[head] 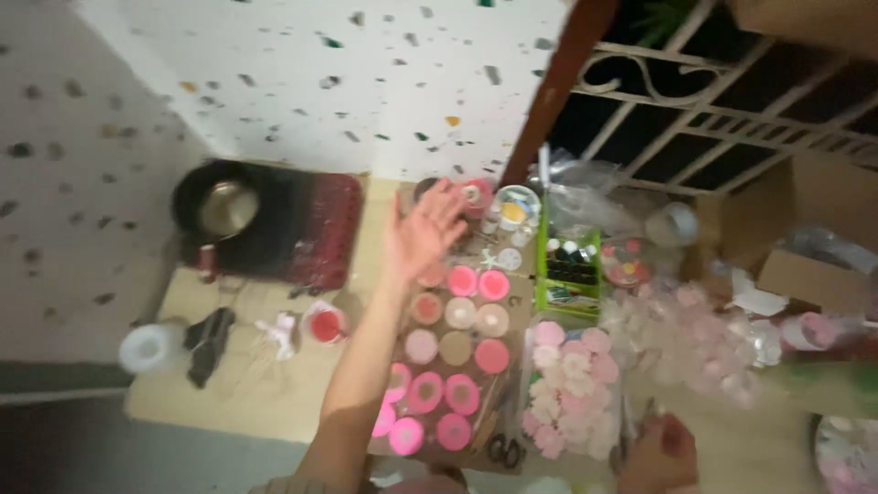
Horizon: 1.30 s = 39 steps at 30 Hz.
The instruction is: Shaping and preparing decorative flower-shaped candles on a workbench using molds and heat.
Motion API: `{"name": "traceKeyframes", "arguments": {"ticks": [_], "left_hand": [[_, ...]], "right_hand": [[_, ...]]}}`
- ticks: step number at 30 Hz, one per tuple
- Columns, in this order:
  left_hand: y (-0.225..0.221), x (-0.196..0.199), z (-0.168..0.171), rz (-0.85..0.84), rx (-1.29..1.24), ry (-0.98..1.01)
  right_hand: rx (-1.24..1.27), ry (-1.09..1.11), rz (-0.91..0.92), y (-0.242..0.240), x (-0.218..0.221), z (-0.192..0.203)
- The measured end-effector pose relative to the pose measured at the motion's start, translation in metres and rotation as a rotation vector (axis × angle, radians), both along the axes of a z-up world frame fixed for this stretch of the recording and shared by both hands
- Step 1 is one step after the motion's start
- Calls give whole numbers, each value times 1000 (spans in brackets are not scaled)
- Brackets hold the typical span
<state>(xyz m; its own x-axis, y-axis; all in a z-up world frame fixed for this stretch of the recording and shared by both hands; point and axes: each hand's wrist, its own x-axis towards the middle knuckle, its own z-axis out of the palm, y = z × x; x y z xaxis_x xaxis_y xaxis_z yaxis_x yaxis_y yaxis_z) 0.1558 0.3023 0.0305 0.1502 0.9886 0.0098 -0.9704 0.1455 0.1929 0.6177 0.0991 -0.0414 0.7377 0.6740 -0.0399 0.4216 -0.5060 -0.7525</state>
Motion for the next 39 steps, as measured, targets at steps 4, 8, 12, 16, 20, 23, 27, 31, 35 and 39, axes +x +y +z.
{"name": "traceKeyframes", "arguments": {"ticks": [4,8,12,16,20,23,27,31,35,39], "left_hand": [[-89,4,-12,-73,35,48],[-215,11,-73,-238,-238,3],[-306,-75,-61,-301,-242,30],[-372,-250,-68,367,-379,389],[-431,-341,-121,720,-457,297],[-424,-320,-99,797,-526,334],[-412,-272,-68,809,-741,519],[-390,-220,-105,519,-687,832],[-346,-119,-255,432,-58,1602],[-283,-51,-249,22,-63,1875]], "right_hand": [[430,-155,577,13,-158,47],[774,-221,1209,-27,-329,106],[576,-308,1272,-57,-360,17],[120,77,932,-80,-346,-206],[67,89,1107,-99,-443,-172],[191,-116,1176,-93,-483,-149],[197,-236,1225,-103,-493,-147],[-39,-315,1230,-108,-494,-180],[357,-204,1100,-124,-464,-302],[228,-133,1133,-149,-409,-282]]}}
